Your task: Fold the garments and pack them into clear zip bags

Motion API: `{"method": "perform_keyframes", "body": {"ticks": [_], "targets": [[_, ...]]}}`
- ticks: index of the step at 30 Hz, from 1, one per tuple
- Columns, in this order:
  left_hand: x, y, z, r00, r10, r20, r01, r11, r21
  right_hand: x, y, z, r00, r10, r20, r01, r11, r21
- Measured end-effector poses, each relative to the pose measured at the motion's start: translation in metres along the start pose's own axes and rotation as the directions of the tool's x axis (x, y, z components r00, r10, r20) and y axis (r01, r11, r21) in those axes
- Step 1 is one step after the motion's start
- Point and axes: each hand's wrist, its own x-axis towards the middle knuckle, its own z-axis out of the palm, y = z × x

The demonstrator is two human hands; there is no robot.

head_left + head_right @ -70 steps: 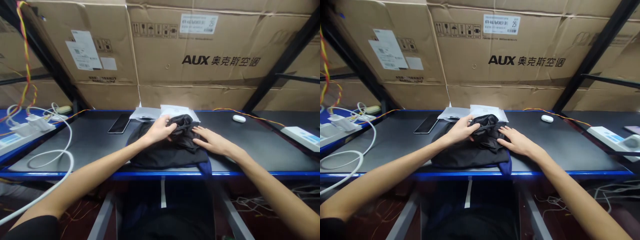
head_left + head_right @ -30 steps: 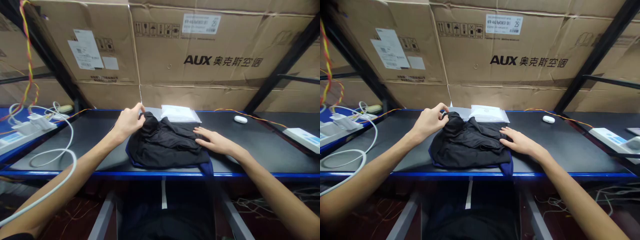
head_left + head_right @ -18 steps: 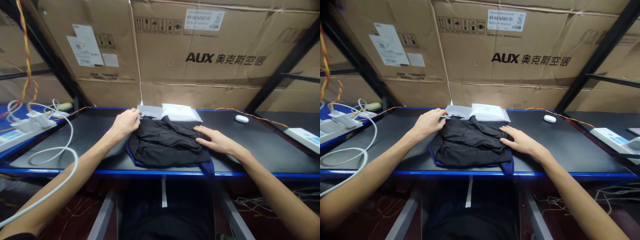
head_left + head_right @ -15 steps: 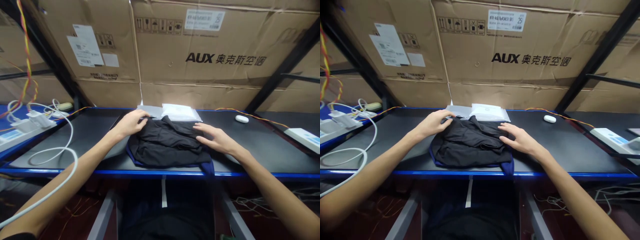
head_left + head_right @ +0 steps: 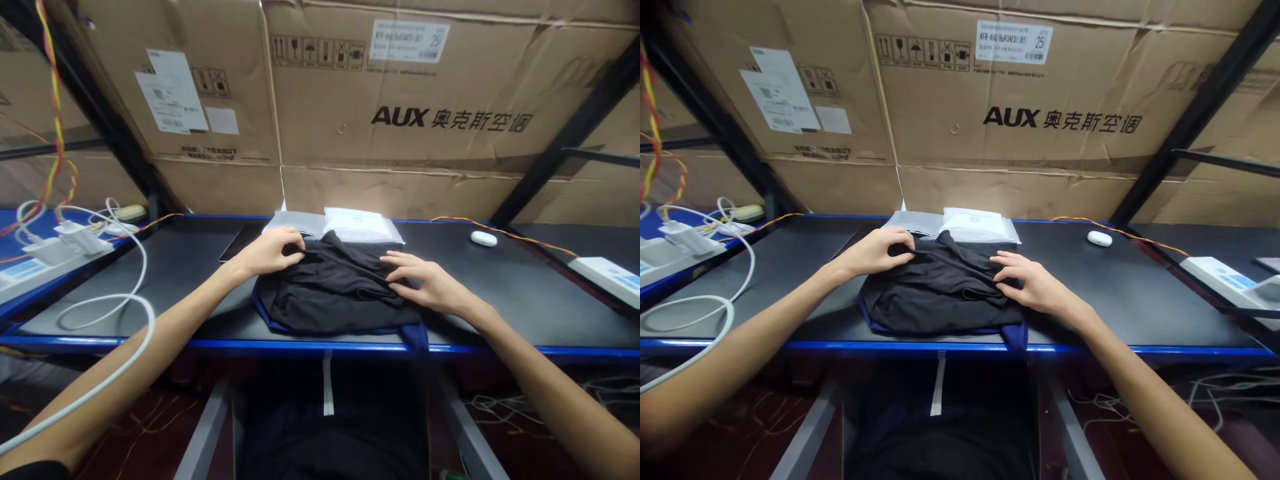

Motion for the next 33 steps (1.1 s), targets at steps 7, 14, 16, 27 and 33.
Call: {"method": "perform_keyframes", "body": {"ticks": [7, 14, 16, 27, 33], "targets": [[-0.014, 0.014, -0.036, 0.964, 0.013, 0.264, 0.083, 0.933, -0.351, -0.007, -0.019, -0.027, 0.968, 0.197, -0.157, -0.161, 0.963, 0.214], [-0.021, 0.027, -0.036, 0.693, 0.074, 0.717, 0.193, 0.94, -0.282, -0.012, -0.039, -0.028, 0.92, 0.037, 0.39, -0.156, 0.948, 0.277], [-0.017, 0.03, -0.036, 0.701, 0.041, 0.712, 0.209, 0.943, -0.259, -0.01, -0.043, -0.026, 0.902, 0.058, 0.427, -0.188, 0.945, 0.268], [0.053, 0.015, 0.003, 0.986, 0.116, 0.123, -0.12, 0.992, 0.028, 0.012, 0.001, -0.026, 0.989, 0.14, 0.043, -0.133, 0.981, -0.143], [0.085, -0.005, 0.032, 0.956, 0.166, 0.244, -0.198, 0.973, 0.116, 0.024, 0.008, -0.024, 0.973, 0.195, 0.121, -0.181, 0.977, -0.115]]}}
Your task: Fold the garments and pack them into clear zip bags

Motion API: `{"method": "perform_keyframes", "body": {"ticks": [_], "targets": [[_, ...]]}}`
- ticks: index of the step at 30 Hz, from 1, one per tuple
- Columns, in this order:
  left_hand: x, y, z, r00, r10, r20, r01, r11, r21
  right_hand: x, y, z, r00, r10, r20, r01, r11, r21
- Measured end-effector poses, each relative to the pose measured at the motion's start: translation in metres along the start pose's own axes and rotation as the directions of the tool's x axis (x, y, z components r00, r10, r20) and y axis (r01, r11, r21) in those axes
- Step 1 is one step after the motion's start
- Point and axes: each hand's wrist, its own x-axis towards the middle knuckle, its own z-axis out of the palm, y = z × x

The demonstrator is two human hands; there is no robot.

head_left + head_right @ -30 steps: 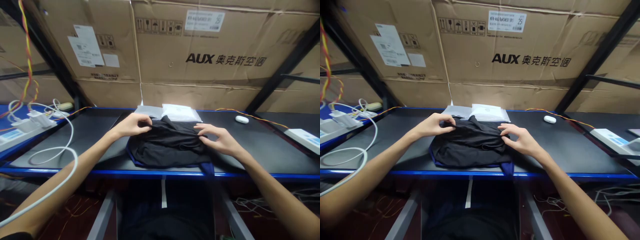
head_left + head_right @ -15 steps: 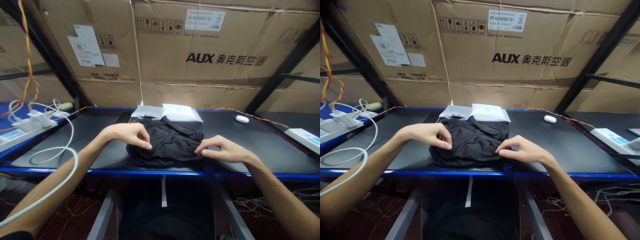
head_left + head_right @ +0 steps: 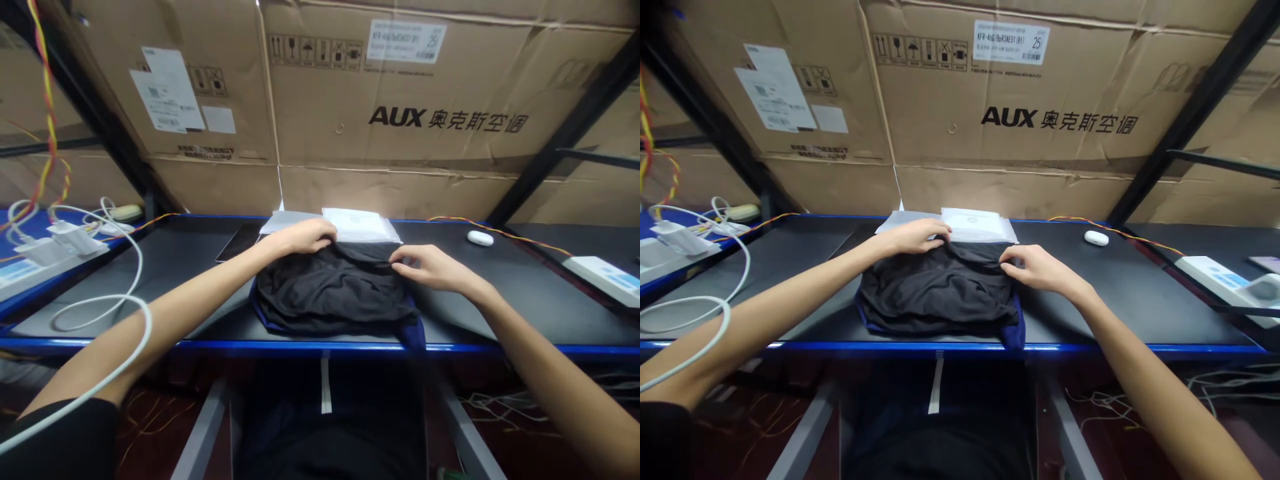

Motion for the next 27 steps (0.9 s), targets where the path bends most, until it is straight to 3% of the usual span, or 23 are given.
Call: {"method": "perform_keyframes", "body": {"ticks": [3, 7, 12, 17, 20, 22, 24, 27], "targets": [[0.004, -0.005, 0.003, 0.991, -0.089, -0.105, 0.077, 0.991, -0.111, 0.007, 0.003, -0.01, 0.995, 0.093, -0.044, -0.088, 0.991, 0.099], [0.006, -0.007, 0.006, 0.934, -0.25, -0.254, 0.206, 0.961, -0.186, 0.026, 0.018, -0.02, 0.982, 0.17, -0.082, -0.151, 0.967, 0.203], [0.007, -0.008, 0.017, 0.919, -0.323, -0.227, 0.316, 0.946, -0.07, 0.046, 0.036, -0.012, 0.973, 0.227, -0.052, -0.224, 0.973, 0.054], [0.002, -0.004, 0.026, 0.909, -0.365, -0.201, 0.374, 0.927, 0.008, 0.044, 0.041, 0.0, 0.969, 0.238, -0.061, -0.245, 0.958, -0.151], [-0.005, 0.004, 0.023, 0.896, -0.328, -0.299, 0.345, 0.939, 0.005, 0.039, 0.04, 0.001, 0.961, 0.224, -0.164, -0.256, 0.944, -0.207], [-0.012, 0.011, 0.018, 0.907, -0.25, -0.339, 0.262, 0.965, -0.012, 0.036, 0.034, 0.002, 0.957, 0.181, -0.226, -0.23, 0.95, -0.211], [-0.022, 0.021, 0.011, 0.946, -0.143, -0.293, 0.135, 0.99, -0.045, 0.034, 0.022, 0.004, 0.962, 0.083, -0.258, -0.136, 0.972, -0.192], [-0.039, 0.039, 0.006, 0.993, -0.041, -0.108, 0.032, 0.996, -0.085, 0.031, -0.003, 0.012, 0.975, -0.079, -0.209, 0.053, 0.991, -0.123]]}}
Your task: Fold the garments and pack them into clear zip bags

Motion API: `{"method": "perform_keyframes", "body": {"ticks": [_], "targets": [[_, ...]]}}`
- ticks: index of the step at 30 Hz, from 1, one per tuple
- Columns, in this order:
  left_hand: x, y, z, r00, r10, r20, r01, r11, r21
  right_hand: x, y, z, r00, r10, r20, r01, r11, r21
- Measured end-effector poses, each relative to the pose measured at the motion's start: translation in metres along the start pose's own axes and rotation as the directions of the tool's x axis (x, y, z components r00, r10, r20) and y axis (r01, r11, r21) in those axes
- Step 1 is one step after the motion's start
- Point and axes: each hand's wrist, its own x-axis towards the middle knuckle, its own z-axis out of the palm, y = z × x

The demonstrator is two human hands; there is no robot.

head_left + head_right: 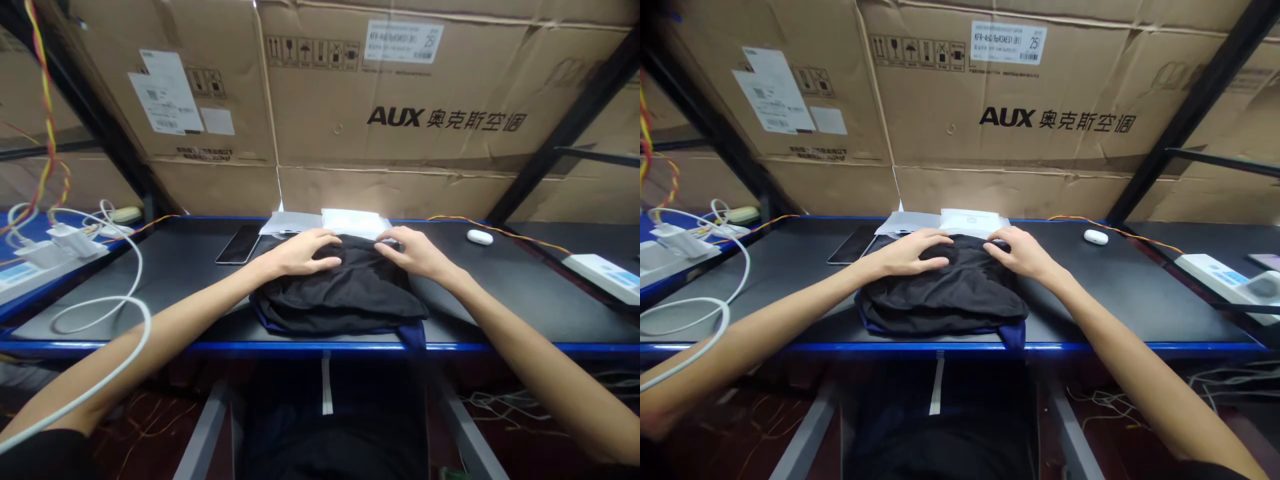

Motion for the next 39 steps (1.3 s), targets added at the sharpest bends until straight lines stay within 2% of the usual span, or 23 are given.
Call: {"method": "perform_keyframes", "body": {"ticks": [3, 6, 8, 13, 29, 32, 34, 36, 39], "targets": [[-0.018, 0.012, 0.002, 0.989, -0.023, 0.146, 0.021, 1.0, 0.02, -0.007, -0.022, 0.01, 0.978, -0.107, 0.18, 0.094, 0.992, 0.079], [-0.032, 0.015, 0.008, 0.973, -0.045, 0.225, 0.042, 0.999, 0.021, -0.015, -0.031, 0.02, 0.928, -0.079, 0.364, 0.052, 0.995, 0.083], [-0.037, 0.015, 0.011, 0.964, -0.073, 0.255, 0.072, 0.997, 0.011, -0.019, -0.031, 0.024, 0.903, -0.056, 0.427, 0.035, 0.998, 0.058], [-0.041, 0.016, 0.013, 0.95, -0.115, 0.29, 0.121, 0.993, -0.004, -0.025, -0.03, 0.026, 0.899, -0.039, 0.436, 0.033, 0.999, 0.023], [-0.041, 0.017, 0.015, 0.952, -0.119, 0.282, 0.113, 0.993, 0.036, -0.023, -0.031, 0.024, 0.888, -0.048, 0.457, 0.046, 0.999, 0.015], [-0.038, 0.015, 0.009, 0.965, -0.098, 0.242, 0.089, 0.995, 0.047, -0.022, -0.033, 0.022, 0.876, -0.029, 0.482, 0.029, 1.0, 0.008], [-0.033, 0.009, 0.002, 0.98, -0.106, 0.169, 0.096, 0.993, 0.065, -0.021, -0.034, 0.021, 0.872, -0.021, 0.489, 0.017, 1.0, 0.013], [-0.026, -0.003, -0.004, 0.986, -0.16, 0.053, 0.152, 0.981, 0.124, -0.021, -0.034, 0.02, 0.872, -0.023, 0.489, 0.015, 1.0, 0.019], [-0.013, -0.029, -0.009, 0.96, -0.259, -0.107, 0.279, 0.922, 0.268, -0.021, -0.034, 0.02, 0.875, -0.021, 0.483, 0.019, 1.0, 0.009]]}}
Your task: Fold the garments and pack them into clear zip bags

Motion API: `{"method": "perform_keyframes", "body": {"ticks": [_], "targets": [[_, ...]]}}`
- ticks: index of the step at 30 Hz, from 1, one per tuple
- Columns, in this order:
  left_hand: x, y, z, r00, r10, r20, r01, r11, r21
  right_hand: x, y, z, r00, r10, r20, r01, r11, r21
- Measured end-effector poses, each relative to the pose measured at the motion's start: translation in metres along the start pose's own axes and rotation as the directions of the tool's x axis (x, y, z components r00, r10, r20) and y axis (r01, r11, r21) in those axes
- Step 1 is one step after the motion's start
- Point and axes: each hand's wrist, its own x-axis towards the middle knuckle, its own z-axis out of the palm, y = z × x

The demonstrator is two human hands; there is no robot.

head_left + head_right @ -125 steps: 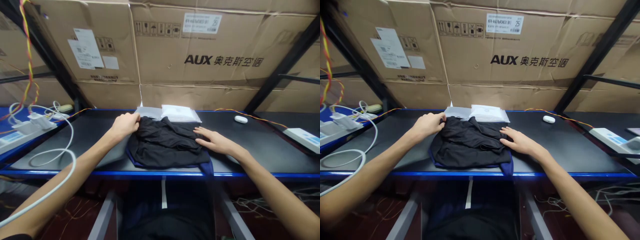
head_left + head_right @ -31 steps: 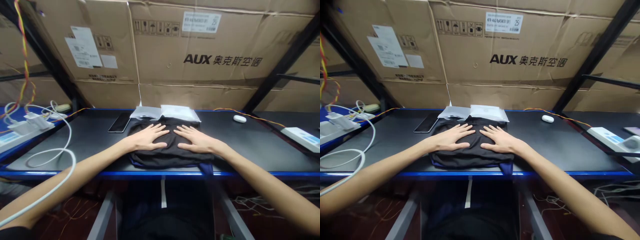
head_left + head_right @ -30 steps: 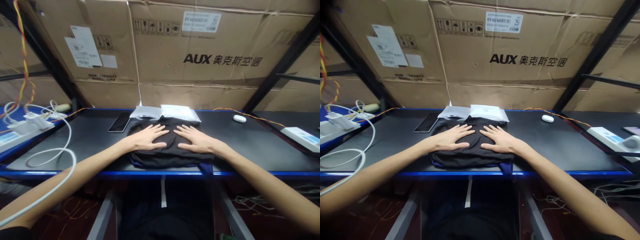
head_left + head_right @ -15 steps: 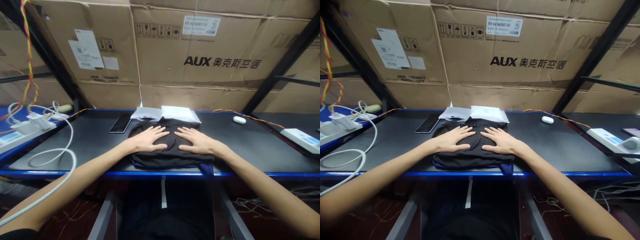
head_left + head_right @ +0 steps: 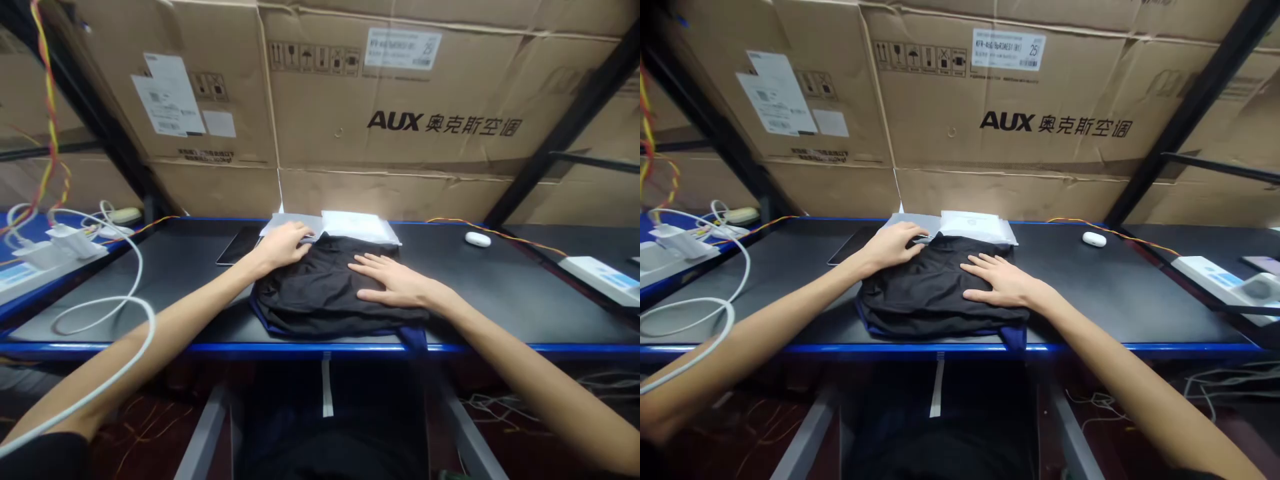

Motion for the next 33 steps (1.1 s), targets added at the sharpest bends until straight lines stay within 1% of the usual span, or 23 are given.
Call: {"method": "perform_keyframes", "body": {"ticks": [2, 3, 5, 8, 10, 13, 15, 17, 20, 22, 24, 25, 27, 28, 29, 31, 33], "targets": [[0.013, -0.015, 0.006, 0.999, -0.027, -0.018, 0.028, 0.998, 0.053, 0.0, 0.0, 0.0, 1.0, 0.002, 0.001, -0.002, 1.0, -0.006], [0.019, -0.021, 0.01, 1.0, -0.024, 0.003, 0.024, 0.997, 0.07, 0.0, 0.0, 0.0, 1.0, 0.002, 0.004, -0.002, 1.0, -0.007], [0.031, -0.031, 0.018, 0.995, -0.054, 0.082, 0.045, 0.993, 0.105, 0.0, -0.001, -0.001, 1.0, -0.002, 0.011, 0.002, 1.0, -0.006], [0.046, -0.039, 0.026, 0.976, -0.123, 0.181, 0.095, 0.983, 0.154, 0.0, -0.002, -0.001, 1.0, 0.002, 0.014, -0.002, 1.0, -0.007], [0.052, -0.042, 0.03, 0.972, -0.118, 0.203, 0.082, 0.98, 0.179, 0.0, -0.002, -0.001, 1.0, 0.005, 0.015, -0.005, 1.0, -0.004], [0.056, -0.043, 0.034, 0.977, -0.048, 0.206, 0.011, 0.984, 0.177, 0.0, -0.004, -0.003, 1.0, 0.006, 0.021, -0.006, 1.0, 0.001], [0.056, -0.043, 0.036, 0.983, -0.007, 0.185, -0.023, 0.986, 0.163, 0.0, -0.004, -0.003, 1.0, 0.007, 0.026, -0.007, 1.0, -0.008], [0.054, -0.042, 0.036, 0.991, -0.006, 0.137, -0.014, 0.989, 0.148, 0.0, -0.004, -0.004, 1.0, 0.005, 0.029, -0.004, 1.0, -0.016], [0.05, -0.042, 0.029, 0.997, -0.072, 0.036, 0.066, 0.989, 0.129, 0.0, -0.003, -0.003, 1.0, 0.003, 0.021, -0.003, 1.0, -0.006], [0.048, -0.04, 0.016, 0.991, -0.124, -0.049, 0.129, 0.984, 0.119, 0.0, -0.003, -0.003, 1.0, 0.008, 0.021, -0.008, 1.0, 0.005], [0.046, -0.034, 0.0, 0.976, -0.159, -0.149, 0.176, 0.979, 0.108, 0.0, -0.003, -0.003, 1.0, 0.009, 0.02, -0.01, 1.0, 0.014], [0.044, -0.029, -0.009, 0.969, -0.155, -0.19, 0.176, 0.979, 0.1, 0.0, -0.003, -0.004, 1.0, 0.006, 0.019, -0.007, 1.0, 0.022], [0.038, -0.012, -0.022, 0.953, -0.125, -0.276, 0.156, 0.983, 0.092, -0.001, 0.0, -0.006, 1.0, -0.005, 0.019, 0.004, 0.999, 0.054], [0.033, -0.001, -0.026, 0.951, -0.088, -0.296, 0.122, 0.988, 0.098, -0.003, 0.002, -0.009, 1.0, -0.008, 0.019, 0.007, 0.997, 0.078], [0.028, 0.012, -0.027, 0.95, -0.038, -0.31, 0.079, 0.99, 0.119, -0.004, 0.006, -0.011, 1.0, -0.009, 0.012, 0.007, 0.995, 0.102], [0.015, 0.038, -0.024, 0.949, 0.087, -0.303, -0.032, 0.983, 0.182, -0.007, 0.014, -0.016, 1.0, 0.003, -0.027, 0.001, 0.991, 0.134], [0.003, 0.062, -0.014, 0.953, 0.186, -0.241, -0.127, 0.963, 0.238, -0.01, 0.024, -0.02, 0.997, 0.033, -0.075, -0.023, 0.991, 0.135]]}}
